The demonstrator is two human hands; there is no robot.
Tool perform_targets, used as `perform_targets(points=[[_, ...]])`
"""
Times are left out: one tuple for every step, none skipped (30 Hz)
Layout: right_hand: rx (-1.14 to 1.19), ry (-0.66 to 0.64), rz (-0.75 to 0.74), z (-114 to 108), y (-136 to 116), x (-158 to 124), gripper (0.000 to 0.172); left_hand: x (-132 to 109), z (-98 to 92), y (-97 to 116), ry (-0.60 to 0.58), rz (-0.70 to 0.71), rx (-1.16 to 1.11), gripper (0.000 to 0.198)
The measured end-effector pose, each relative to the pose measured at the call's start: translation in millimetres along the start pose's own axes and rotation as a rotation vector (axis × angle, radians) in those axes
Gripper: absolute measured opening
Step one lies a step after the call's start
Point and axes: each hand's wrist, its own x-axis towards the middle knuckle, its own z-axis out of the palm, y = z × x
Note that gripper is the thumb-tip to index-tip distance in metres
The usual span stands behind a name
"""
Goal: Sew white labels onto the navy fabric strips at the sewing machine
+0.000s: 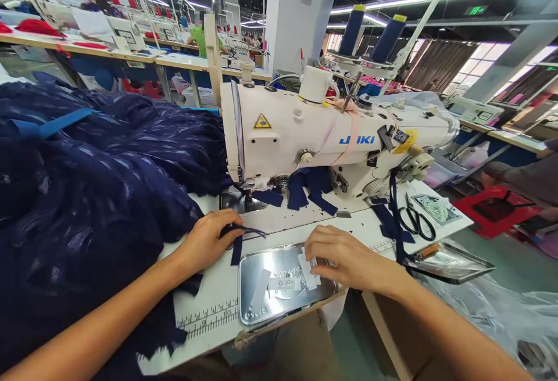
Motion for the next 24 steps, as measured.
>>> perform_targets(points=[[-0.044, -0.035, -0.018, 1, 0, -4, 0.009, 0, 0.2, 6, 0.008, -0.001, 0.021, 0.024], [-0.089, -0.062, -0.031, 3, 1, -6, 0.014, 0, 0.8, 12, 0.013, -0.005, 0.032, 0.025], [-0.130, -0.081, -0.046, 5, 2, -7, 0.018, 1, 1.8, 18, 0.013, -0.010, 0.032, 0.026], [-0.167, -0.097, -0.066, 7, 3, -7, 0.021, 2, 3.0, 23, 0.016, -0.018, 0.025, 0.027], [-0.200, -0.109, -0.095, 9, 4, -6, 0.023, 4, 4.4, 27, 0.022, -0.030, 0.012, 0.027], [-0.232, -0.114, -0.133, 10, 5, -5, 0.023, 5, 5.9, 29, 0.033, -0.050, -0.001, 0.027], [-0.264, -0.114, -0.176, 12, 5, -3, 0.023, 7, 7.2, 30, 0.046, -0.079, -0.013, 0.026], [-0.299, -0.110, -0.222, 12, 6, -1, 0.022, 9, 8.3, 29, 0.060, -0.114, -0.023, 0.026], [-0.338, -0.102, -0.269, 13, 6, 0, 0.019, 10, 9.2, 28, 0.074, -0.147, -0.034, 0.025], [-0.381, -0.092, -0.315, 13, 5, 1, 0.016, 11, 9.8, 26, 0.089, -0.176, -0.049, 0.026], [-0.424, -0.080, -0.358, 13, 5, 2, 0.012, 11, 10.1, 24, 0.102, -0.198, -0.066, 0.027], [-0.466, -0.068, -0.398, 13, 4, 3, 0.012, 11, 10.2, 22, 0.116, -0.214, -0.086, 0.029], [-0.503, -0.056, -0.436, 14, 3, 4, 0.015, 11, 10.0, 21, 0.127, -0.225, -0.110, 0.029], [-0.531, -0.044, -0.469, 15, 3, 4, 0.019, 10, 9.8, 21, 0.137, -0.231, -0.141, 0.030], [-0.547, -0.033, -0.497, 16, 3, 4, 0.021, 9, 9.5, 21, 0.145, -0.236, -0.180, 0.030], [-0.551, -0.021, -0.511, 17, 4, 3, 0.022, 8, 9.3, 22, 0.152, -0.241, -0.228, 0.029], [-0.541, 0.000, -0.510, 19, 5, 3, 0.022, 7, 9.0, 23, 0.156, -0.247, -0.285, 0.028], [-0.518, 0.033, -0.493, 20, 6, 2, 0.022, 6, 8.7, 24, 0.155, -0.257, -0.349, 0.028], [-0.479, 0.083, -0.463, 21, 7, 2, 0.021, 5, 8.4, 25, 0.147, -0.277, -0.417, 0.027], [-0.426, 0.153, -0.417, 21, 8, 2, 0.020, 4, 8.0, 26, 0.135, -0.310, -0.484, 0.027], [-0.357, 0.244, -0.358, 21, 9, 3, 0.019, 3, 7.4, 26, 0.120, -0.351, -0.545, 0.027], [-0.270, 0.347, -0.290, 21, 10, 5, 0.018, 2, 6.7, 27, 0.108, -0.392, -0.600, 0.027], [-0.160, 0.449, -0.217, 20, 9, 8, 0.017, 1, 5.9, 27, 0.101, -0.428, -0.648, 0.029], [-0.029, 0.536, -0.131, 20, 8, 12, 0.016, 0, 5.1, 28, 0.099, -0.453, -0.690, 0.030]])
